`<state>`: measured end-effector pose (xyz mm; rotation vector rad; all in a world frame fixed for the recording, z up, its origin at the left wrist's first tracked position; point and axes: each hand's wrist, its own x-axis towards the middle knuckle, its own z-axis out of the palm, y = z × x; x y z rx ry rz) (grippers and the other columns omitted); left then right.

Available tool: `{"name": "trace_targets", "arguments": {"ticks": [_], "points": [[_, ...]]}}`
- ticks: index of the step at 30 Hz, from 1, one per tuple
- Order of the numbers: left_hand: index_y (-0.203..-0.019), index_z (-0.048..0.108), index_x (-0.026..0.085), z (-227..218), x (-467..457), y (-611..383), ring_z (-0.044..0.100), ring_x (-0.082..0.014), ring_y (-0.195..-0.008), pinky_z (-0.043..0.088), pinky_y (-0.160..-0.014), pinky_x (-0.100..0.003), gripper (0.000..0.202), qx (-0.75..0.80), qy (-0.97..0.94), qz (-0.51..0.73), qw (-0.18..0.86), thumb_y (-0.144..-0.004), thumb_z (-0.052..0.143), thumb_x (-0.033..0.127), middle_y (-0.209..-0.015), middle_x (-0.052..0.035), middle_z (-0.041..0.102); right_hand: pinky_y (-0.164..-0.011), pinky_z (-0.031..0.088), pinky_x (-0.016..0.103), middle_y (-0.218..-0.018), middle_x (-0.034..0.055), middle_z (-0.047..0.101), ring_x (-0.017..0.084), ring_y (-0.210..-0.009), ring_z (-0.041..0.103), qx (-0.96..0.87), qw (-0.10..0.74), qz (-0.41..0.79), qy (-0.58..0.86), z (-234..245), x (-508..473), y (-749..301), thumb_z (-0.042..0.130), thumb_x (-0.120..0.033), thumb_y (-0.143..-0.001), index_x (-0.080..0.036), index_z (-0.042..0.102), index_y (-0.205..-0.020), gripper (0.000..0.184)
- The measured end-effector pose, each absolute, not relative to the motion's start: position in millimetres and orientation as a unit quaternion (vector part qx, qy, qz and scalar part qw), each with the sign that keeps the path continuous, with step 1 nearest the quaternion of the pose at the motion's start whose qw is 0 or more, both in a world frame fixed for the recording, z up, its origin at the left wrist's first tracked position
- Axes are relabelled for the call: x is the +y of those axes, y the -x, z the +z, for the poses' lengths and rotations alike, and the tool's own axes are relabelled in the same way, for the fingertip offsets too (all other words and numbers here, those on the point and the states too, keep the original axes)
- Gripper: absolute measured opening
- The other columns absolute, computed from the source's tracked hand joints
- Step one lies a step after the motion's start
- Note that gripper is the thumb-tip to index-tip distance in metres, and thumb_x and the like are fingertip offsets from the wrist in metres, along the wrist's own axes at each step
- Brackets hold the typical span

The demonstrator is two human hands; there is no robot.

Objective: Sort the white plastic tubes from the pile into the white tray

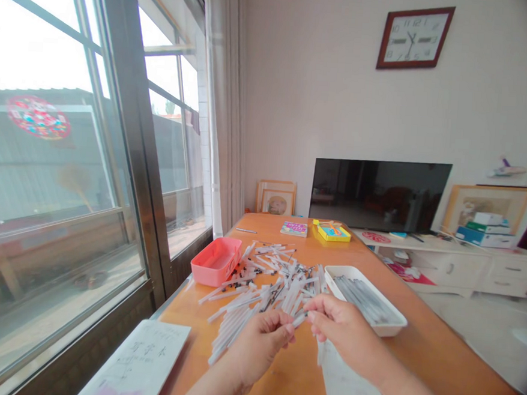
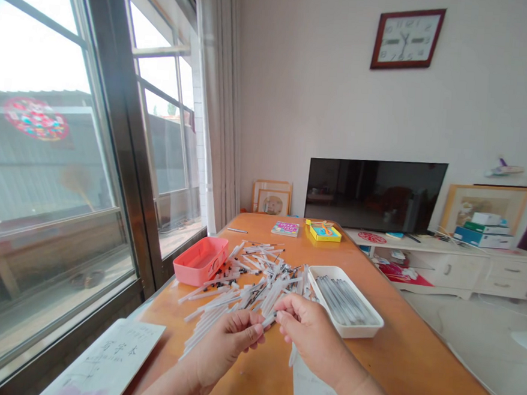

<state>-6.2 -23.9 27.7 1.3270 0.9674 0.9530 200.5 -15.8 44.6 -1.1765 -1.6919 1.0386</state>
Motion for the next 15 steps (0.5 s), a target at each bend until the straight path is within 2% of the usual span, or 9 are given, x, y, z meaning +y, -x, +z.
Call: {"name": "trace_targets", "arguments": {"ticks": [15], "points": [[-0.084,0.069,0.018,23.1,-20.9,9.2,0.050,-0.0154,-0.074,0.036,-0.073,-0.028,0.025,0.410,-0.594,0.376,0.582,-0.086,0.068,0.043,-0.077,-0.0002,0.064,-0.065,0.048,0.026,-0.072,-0.0031,0.061,0.014,-0.068,0.058,-0.674,0.387,0.417,0.472,47.3,-19.5,-200.9,0.056,-0.028,-0.091,-0.020,0.067,-0.096,0.015]]}}
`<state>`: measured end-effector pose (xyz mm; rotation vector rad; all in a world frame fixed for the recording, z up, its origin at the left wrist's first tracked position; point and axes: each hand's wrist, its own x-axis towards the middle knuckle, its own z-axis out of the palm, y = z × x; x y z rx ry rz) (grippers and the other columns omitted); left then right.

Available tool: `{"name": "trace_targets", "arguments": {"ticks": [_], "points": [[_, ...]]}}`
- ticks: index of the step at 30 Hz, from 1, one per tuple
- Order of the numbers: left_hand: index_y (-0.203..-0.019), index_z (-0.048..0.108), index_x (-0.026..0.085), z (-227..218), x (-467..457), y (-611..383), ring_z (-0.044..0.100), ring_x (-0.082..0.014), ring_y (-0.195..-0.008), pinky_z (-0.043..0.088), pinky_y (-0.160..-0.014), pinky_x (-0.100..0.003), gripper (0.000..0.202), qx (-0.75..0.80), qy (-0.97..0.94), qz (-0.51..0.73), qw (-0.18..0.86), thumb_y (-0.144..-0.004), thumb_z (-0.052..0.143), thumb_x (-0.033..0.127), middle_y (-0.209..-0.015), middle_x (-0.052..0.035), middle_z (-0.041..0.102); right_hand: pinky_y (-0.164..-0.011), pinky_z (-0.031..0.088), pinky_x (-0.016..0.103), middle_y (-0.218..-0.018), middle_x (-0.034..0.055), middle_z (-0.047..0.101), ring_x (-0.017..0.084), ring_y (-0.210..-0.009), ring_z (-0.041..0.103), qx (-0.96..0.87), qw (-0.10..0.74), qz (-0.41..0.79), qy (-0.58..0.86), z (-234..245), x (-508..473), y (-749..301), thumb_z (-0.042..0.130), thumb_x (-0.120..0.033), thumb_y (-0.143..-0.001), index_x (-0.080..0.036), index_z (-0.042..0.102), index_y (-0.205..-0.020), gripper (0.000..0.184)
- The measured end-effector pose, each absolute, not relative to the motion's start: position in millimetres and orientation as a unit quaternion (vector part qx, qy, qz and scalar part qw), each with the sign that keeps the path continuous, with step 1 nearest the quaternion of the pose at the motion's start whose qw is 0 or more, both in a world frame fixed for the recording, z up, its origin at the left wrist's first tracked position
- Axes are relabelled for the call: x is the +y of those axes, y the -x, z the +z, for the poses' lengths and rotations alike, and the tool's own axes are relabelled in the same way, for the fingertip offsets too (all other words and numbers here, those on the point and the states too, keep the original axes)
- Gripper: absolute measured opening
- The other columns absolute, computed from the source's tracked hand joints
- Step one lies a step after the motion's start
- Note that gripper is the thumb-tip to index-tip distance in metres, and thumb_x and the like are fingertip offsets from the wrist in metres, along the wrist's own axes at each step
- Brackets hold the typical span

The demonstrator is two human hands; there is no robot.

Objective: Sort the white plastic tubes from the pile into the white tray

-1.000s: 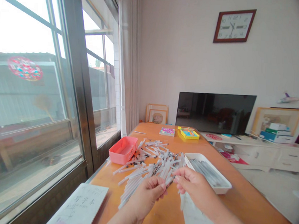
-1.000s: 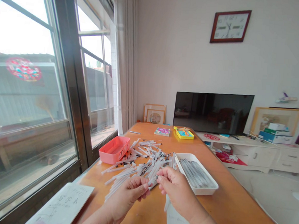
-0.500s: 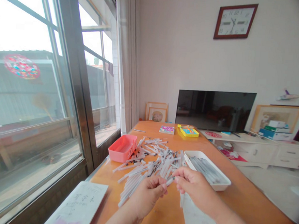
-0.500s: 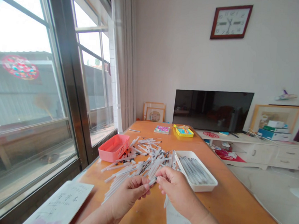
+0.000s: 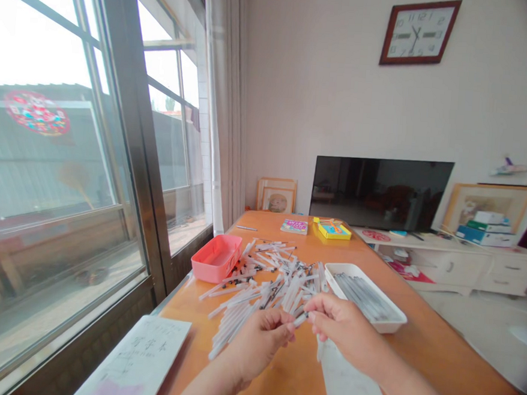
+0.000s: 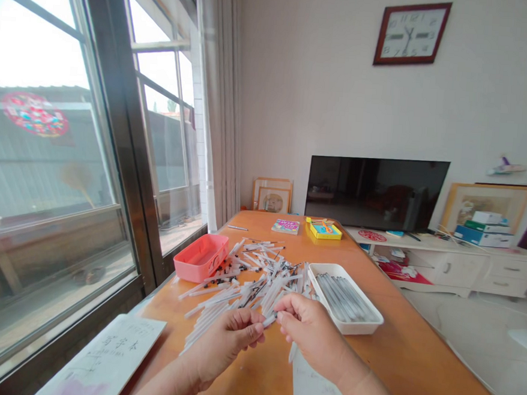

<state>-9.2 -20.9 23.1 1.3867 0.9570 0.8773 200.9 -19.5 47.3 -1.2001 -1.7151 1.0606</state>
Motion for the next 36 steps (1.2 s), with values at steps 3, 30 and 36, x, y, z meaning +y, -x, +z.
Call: {"name": "trace_targets", "arguments": {"ticks": [3,30,36], "points": [[-0.083,0.069,0.018,22,-20,10,0.047,-0.0144,-0.070,0.034,-0.070,-0.028,0.023,0.400,-0.597,0.376,0.585,-0.086,0.068,0.040,-0.073,0.0013,0.060,-0.065,0.048,0.026,-0.073,-0.0028,0.062,0.014,-0.068,0.058,-0.673,0.384,0.425,0.468,44,-18,-201,0.057,-0.030,-0.091,-0.019,0.067,-0.096,0.015],[-0.087,0.066,0.019,11,-14,12,0.040,-0.0147,-0.068,0.031,-0.063,-0.027,0.027,0.421,-0.679,0.384,0.462,-0.092,0.058,0.044,-0.071,0.0023,0.050,-0.061,0.037,0.027,-0.071,-0.0036,0.052,0.015,-0.067,0.049,-0.732,0.389,0.259,0.496,20,-14,-190,0.039,-0.053,-0.104,-0.024,0.050,-0.081,0.039],[-0.091,0.069,0.018,11,-16,8,0.045,-0.0165,-0.072,0.034,-0.065,-0.028,0.028,0.430,-0.692,0.389,0.430,-0.091,0.058,0.043,-0.076,-0.0010,0.057,-0.059,0.034,0.028,-0.065,-0.0036,0.046,0.016,-0.064,0.047,-0.715,0.375,0.265,0.528,15,-12,-187,0.036,-0.059,-0.104,-0.023,0.043,-0.072,0.048]]}}
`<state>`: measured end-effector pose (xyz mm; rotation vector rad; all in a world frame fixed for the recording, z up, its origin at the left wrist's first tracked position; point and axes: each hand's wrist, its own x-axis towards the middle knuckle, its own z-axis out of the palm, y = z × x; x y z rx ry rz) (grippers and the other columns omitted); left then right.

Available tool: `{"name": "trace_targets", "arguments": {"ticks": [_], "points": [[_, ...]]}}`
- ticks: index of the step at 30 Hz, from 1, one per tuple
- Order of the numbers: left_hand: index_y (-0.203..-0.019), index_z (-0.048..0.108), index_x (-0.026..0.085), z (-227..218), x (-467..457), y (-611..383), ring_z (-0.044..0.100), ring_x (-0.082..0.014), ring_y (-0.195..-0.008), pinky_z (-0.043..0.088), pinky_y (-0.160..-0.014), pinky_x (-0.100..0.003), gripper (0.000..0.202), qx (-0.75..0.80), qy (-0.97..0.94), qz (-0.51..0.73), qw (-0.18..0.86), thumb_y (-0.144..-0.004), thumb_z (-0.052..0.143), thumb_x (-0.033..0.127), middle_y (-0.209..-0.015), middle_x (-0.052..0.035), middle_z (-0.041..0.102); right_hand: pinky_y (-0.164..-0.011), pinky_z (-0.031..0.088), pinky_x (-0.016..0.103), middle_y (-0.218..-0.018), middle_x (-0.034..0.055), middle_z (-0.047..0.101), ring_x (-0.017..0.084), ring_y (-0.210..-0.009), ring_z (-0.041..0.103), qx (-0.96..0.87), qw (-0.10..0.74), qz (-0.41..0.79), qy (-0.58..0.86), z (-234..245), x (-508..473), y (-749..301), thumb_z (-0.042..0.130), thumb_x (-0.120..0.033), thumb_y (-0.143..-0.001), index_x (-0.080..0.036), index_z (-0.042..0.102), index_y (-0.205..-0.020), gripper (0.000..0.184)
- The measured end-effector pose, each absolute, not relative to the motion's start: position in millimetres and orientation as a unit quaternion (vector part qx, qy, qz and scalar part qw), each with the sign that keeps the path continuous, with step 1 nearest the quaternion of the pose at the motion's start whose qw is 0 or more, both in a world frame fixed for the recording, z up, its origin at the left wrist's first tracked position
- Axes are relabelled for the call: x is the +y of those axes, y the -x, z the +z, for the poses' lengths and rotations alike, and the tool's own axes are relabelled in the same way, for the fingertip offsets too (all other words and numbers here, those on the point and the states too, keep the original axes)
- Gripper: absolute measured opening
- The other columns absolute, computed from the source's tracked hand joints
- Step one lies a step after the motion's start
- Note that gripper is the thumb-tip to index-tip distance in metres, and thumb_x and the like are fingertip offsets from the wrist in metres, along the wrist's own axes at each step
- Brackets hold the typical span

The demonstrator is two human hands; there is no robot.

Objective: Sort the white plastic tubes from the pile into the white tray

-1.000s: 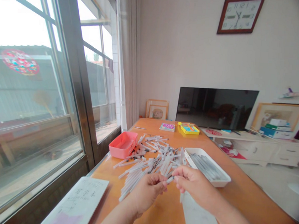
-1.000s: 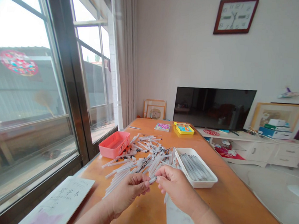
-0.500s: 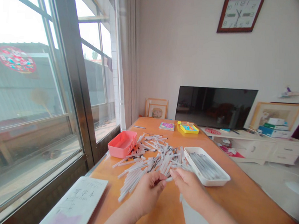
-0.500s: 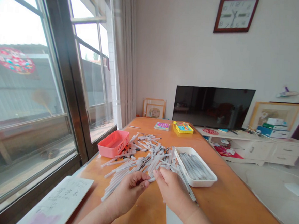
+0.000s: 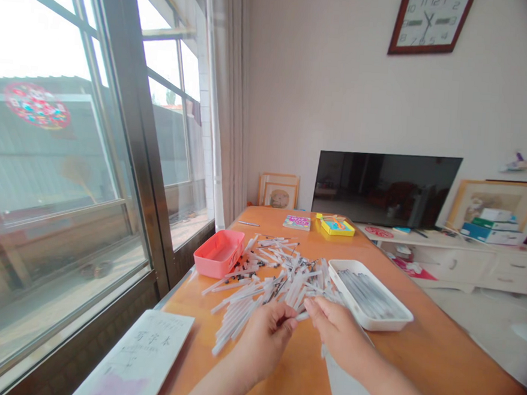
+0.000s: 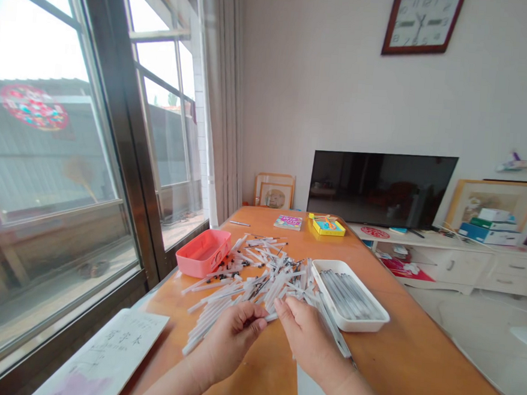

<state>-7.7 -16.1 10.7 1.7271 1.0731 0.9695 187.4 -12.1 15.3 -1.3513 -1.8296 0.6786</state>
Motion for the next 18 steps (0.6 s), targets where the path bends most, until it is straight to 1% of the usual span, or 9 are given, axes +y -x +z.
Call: {"name": "trace_targets", "arguments": {"ticks": [4,7,12,15,18], "points": [[-0.089,0.068,0.019,14.5,-16.7,8.8,0.043,-0.0160,-0.068,0.033,-0.063,-0.028,0.027,0.439,-0.681,0.380,0.446,-0.091,0.057,0.044,-0.071,0.0009,0.054,-0.062,0.036,0.029,-0.064,-0.0028,0.050,0.016,-0.064,0.050,-0.700,0.380,0.293,0.528,19.6,-13.0,-188.8,0.030,-0.059,-0.105,-0.023,0.047,-0.073,0.051],[-0.088,0.068,0.020,14.9,-16.8,9.2,0.043,-0.0165,-0.068,0.032,-0.063,-0.028,0.025,0.444,-0.675,0.378,0.452,-0.091,0.057,0.043,-0.071,0.0011,0.054,-0.062,0.036,0.029,-0.067,-0.0034,0.049,0.016,-0.065,0.048,-0.720,0.376,0.285,0.509,19.2,-13.2,-190.0,0.035,-0.056,-0.105,-0.024,0.046,-0.075,0.046],[-0.089,0.070,0.021,12.3,-17.0,7.5,0.050,-0.0194,-0.077,0.036,-0.069,-0.028,0.023,0.445,-0.699,0.398,0.393,-0.091,0.057,0.039,-0.081,-0.0028,0.061,-0.059,0.033,0.029,-0.066,-0.0035,0.044,0.016,-0.065,0.044,-0.714,0.387,0.286,0.508,13.9,-9.4,-188.2,0.039,-0.058,-0.103,-0.024,0.042,-0.073,0.045],[-0.089,0.071,0.021,12.8,-16.5,7.4,0.052,-0.0206,-0.078,0.038,-0.071,-0.029,0.024,0.447,-0.704,0.404,0.376,-0.091,0.056,0.039,-0.082,-0.0042,0.063,-0.060,0.034,0.029,-0.065,-0.0030,0.047,0.016,-0.065,0.046,-0.701,0.396,0.303,0.510,16.6,-9.9,-187.1,0.037,-0.059,-0.103,-0.024,0.044,-0.073,0.047],[-0.088,0.072,0.021,13.5,-15.5,8.8,0.053,-0.0220,-0.080,0.039,-0.071,-0.029,0.024,0.447,-0.703,0.410,0.371,-0.091,0.057,0.039,-0.081,-0.0050,0.064,-0.062,0.035,0.029,-0.065,-0.0029,0.049,0.016,-0.065,0.049,-0.711,0.384,0.308,0.501,19.3,-12.3,-186.4,0.035,-0.059,-0.104,-0.023,0.046,-0.074,0.047]]}}
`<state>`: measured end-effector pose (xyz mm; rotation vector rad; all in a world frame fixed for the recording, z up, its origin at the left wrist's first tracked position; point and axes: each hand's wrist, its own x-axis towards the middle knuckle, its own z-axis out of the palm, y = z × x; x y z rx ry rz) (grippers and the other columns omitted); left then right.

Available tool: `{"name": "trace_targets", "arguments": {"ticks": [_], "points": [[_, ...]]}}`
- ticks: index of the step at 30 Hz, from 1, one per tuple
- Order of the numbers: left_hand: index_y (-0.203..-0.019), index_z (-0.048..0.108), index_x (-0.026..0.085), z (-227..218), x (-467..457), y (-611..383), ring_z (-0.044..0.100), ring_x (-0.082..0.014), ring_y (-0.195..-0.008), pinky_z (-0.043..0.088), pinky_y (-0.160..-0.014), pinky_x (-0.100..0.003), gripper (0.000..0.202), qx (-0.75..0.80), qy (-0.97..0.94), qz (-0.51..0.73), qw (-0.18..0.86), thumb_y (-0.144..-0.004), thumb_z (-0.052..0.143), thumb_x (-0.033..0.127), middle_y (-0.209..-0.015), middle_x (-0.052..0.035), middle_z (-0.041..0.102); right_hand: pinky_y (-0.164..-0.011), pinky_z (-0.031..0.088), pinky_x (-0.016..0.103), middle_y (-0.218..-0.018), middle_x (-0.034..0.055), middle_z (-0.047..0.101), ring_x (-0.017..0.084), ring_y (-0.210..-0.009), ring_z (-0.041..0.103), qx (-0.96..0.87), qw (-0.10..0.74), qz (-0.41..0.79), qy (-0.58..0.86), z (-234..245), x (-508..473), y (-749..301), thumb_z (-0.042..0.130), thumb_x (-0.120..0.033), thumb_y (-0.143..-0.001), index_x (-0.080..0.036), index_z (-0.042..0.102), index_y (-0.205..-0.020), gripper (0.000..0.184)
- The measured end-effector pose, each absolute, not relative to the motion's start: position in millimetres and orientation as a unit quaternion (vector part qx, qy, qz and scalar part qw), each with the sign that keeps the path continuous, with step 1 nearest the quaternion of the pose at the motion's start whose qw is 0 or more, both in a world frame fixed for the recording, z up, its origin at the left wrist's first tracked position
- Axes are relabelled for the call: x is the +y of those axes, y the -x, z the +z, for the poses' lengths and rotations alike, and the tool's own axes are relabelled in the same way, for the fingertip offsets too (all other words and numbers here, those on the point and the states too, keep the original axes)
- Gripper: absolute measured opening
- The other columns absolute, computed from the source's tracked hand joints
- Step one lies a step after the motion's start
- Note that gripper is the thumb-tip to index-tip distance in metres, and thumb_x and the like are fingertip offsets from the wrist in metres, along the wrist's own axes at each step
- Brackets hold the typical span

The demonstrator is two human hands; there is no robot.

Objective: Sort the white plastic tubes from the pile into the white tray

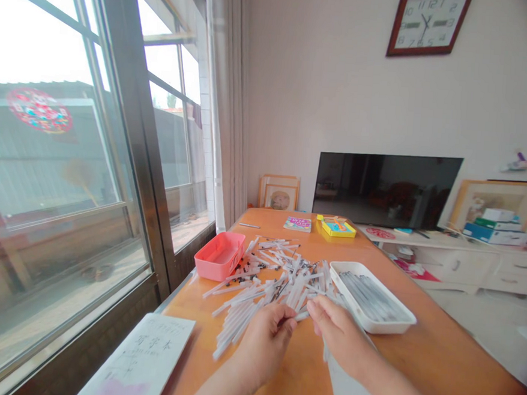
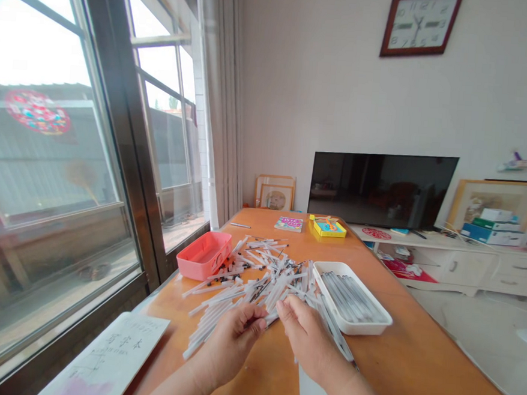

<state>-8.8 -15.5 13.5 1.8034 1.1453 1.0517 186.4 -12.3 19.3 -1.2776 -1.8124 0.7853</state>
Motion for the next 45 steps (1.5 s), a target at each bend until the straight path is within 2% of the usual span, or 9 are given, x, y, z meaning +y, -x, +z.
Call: {"name": "trace_targets", "arguments": {"ticks": [9,14,19,22,26,30,36,42,45], "points": [[-0.092,0.073,0.023,9,-13,11,0.057,-0.0234,-0.084,0.040,-0.074,-0.031,0.020,0.447,-0.719,0.401,0.350,-0.092,0.056,0.033,-0.089,-0.0066,0.067,-0.061,0.037,0.030,-0.061,-0.0022,0.050,0.017,-0.063,0.051,-0.685,0.387,0.327,0.523,12,-10,-183,0.029,-0.062,-0.104,-0.023,0.048,-0.072,0.054],[-0.093,0.073,0.023,9,-14,10,0.060,-0.0249,-0.089,0.042,-0.078,-0.032,0.018,0.451,-0.721,0.410,0.330,-0.091,0.057,0.030,-0.090,-0.0066,0.068,-0.061,0.036,0.029,-0.064,-0.0027,0.049,0.016,-0.063,0.049,-0.715,0.393,0.290,0.500,9,-11,-181,0.037,-0.059,-0.103,-0.024,0.045,-0.072,0.048],[-0.102,0.073,0.025,12,-20,9,0.060,-0.0268,-0.097,0.042,-0.086,-0.036,0.017,0.452,-0.739,0.437,0.241,-0.088,0.064,0.026,-0.100,-0.0080,0.069,-0.057,0.033,0.029,-0.062,-0.0034,0.044,0.016,-0.060,0.045,-0.704,0.408,0.272,0.514,6,-10,-179,0.036,-0.061,-0.102,-0.025,0.044,-0.073,0.047],[-0.105,0.072,0.025,15,-26,6,0.056,-0.0287,-0.104,0.040,-0.091,-0.038,0.019,0.467,-0.707,0.495,0.190,-0.087,0.069,0.034,-0.108,-0.0098,0.068,-0.059,0.034,0.029,-0.063,-0.0028,0.045,0.017,-0.062,0.045,-0.676,0.440,0.230,0.545,7,-9,-182,0.038,-0.061,-0.102,-0.025,0.043,-0.073,0.047],[-0.081,0.069,0.019,15,-26,-1,0.053,-0.0194,-0.070,0.037,-0.067,-0.031,0.044,0.481,-0.588,0.496,0.419,-0.089,0.062,0.062,-0.071,-0.0042,0.063,-0.062,0.036,0.030,-0.065,-0.0016,0.047,0.018,-0.064,0.048,-0.640,0.486,0.205,0.558,6,-11,-183,0.038,-0.062,-0.102,-0.025,0.043,-0.073,0.047],[-0.094,0.069,0.014,12,-21,-6,0.047,-0.0117,-0.056,0.030,-0.055,-0.025,0.062,0.419,-0.352,0.512,0.662,-0.083,0.062,0.074,-0.067,-0.0022,0.063,-0.061,0.036,0.031,-0.066,-0.0012,0.045,0.019,-0.064,0.046,-0.666,0.474,0.238,0.526,4,-17,-171,0.037,-0.061,-0.102,-0.026,0.044,-0.073,0.046],[-0.095,0.070,0.012,14,-19,-4,0.057,-0.0105,-0.063,0.042,-0.062,-0.022,0.042,0.321,-0.250,0.568,0.716,-0.084,0.077,0.052,-0.076,-0.0055,0.068,-0.058,0.037,0.031,-0.061,-0.0014,0.045,0.018,-0.060,0.045,-0.636,0.472,0.335,0.510,5,-21,-160,0.039,-0.065,-0.100,-0.025,0.048,-0.072,0.050],[-0.103,0.073,0.010,15,-19,-6,0.066,-0.0174,-0.077,0.048,-0.075,-0.028,0.049,0.307,-0.320,0.574,0.688,-0.080,0.081,0.053,-0.084,-0.0105,0.073,-0.048,0.025,0.028,-0.053,-0.0048,0.038,0.013,-0.050,0.033,-0.505,0.480,0.499,0.514,8,-18,-163,0.045,-0.071,-0.095,-0.023,0.050,-0.069,0.055],[-0.104,0.072,0.010,11,-19,-10,0.067,-0.0178,-0.077,0.049,-0.075,-0.029,0.053,0.306,-0.291,0.577,0.699,-0.080,0.079,0.057,-0.083,-0.0107,0.073,-0.050,0.028,0.028,-0.055,-0.0041,0.041,0.014,-0.052,0.036,-0.518,0.482,0.477,0.522,5,-17,-162,0.046,-0.071,-0.095,-0.023,0.051,-0.069,0.054]]}}
